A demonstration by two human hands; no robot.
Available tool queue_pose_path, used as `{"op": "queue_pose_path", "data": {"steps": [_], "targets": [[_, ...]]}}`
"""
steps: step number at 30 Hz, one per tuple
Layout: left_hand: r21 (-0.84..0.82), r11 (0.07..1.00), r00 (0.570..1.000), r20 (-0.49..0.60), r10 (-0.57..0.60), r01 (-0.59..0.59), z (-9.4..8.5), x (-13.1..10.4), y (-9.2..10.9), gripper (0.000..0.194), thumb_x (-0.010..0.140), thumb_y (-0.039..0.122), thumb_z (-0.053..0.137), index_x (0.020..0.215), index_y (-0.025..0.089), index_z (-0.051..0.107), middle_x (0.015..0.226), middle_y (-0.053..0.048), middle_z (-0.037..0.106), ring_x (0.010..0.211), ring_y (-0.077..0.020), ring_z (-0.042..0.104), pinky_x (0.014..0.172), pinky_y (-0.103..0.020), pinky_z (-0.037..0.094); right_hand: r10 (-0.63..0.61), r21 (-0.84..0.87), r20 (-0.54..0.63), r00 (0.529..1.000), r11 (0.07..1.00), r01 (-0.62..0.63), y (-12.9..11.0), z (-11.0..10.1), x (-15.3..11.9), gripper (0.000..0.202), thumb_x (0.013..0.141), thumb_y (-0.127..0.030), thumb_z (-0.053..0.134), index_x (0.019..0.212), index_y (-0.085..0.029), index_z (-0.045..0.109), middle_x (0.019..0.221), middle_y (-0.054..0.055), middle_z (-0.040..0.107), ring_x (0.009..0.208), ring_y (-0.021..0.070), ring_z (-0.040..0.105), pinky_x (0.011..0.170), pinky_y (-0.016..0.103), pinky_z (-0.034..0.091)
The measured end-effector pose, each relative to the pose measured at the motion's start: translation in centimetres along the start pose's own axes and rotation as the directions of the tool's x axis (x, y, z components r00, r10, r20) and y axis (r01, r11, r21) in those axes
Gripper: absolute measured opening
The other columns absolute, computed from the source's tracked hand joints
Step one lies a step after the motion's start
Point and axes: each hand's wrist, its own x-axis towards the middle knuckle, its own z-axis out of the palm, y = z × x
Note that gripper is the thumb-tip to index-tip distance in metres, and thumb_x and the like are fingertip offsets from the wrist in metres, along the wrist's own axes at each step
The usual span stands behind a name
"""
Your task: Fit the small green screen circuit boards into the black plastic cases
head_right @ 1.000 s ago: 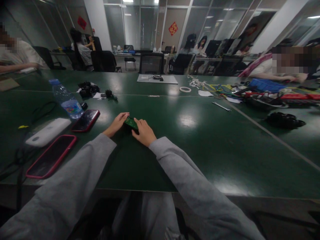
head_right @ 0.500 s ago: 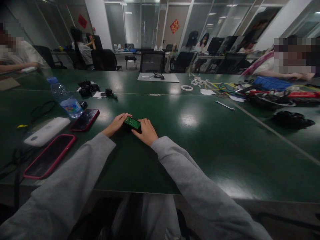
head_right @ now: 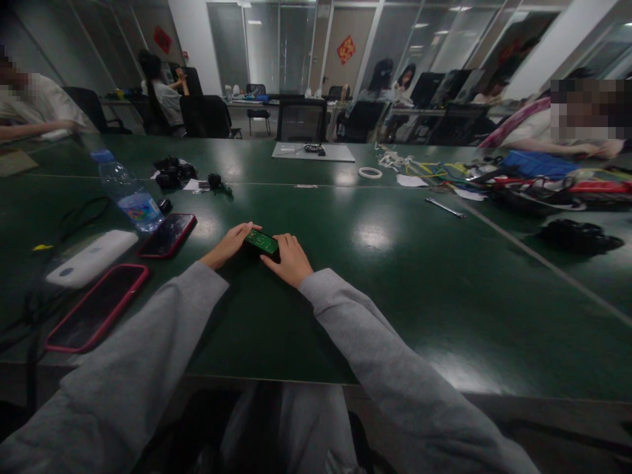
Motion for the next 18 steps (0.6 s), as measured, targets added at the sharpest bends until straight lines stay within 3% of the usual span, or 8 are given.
{"op": "queue_pose_path", "data": {"steps": [18], "targets": [[0.022,1.000,1.000,0.003,-0.011,0.011,-0.04,0.15,-0.18,0.048,0.091,0.050,0.034,0.106,0.016,0.063,0.102,-0.006,0.062,0.095,-0.0183,0.055,0.087,-0.030,0.041,0.001,-0.006,0.005,1.000,1.000,-0.001,0.06,0.04,0.06,0.048,0.083,-0.047,0.057,0.117,-0.014,0.048,0.106,0.013,0.053,0.098,0.0277,0.050,0.086,0.045,0.046]]}}
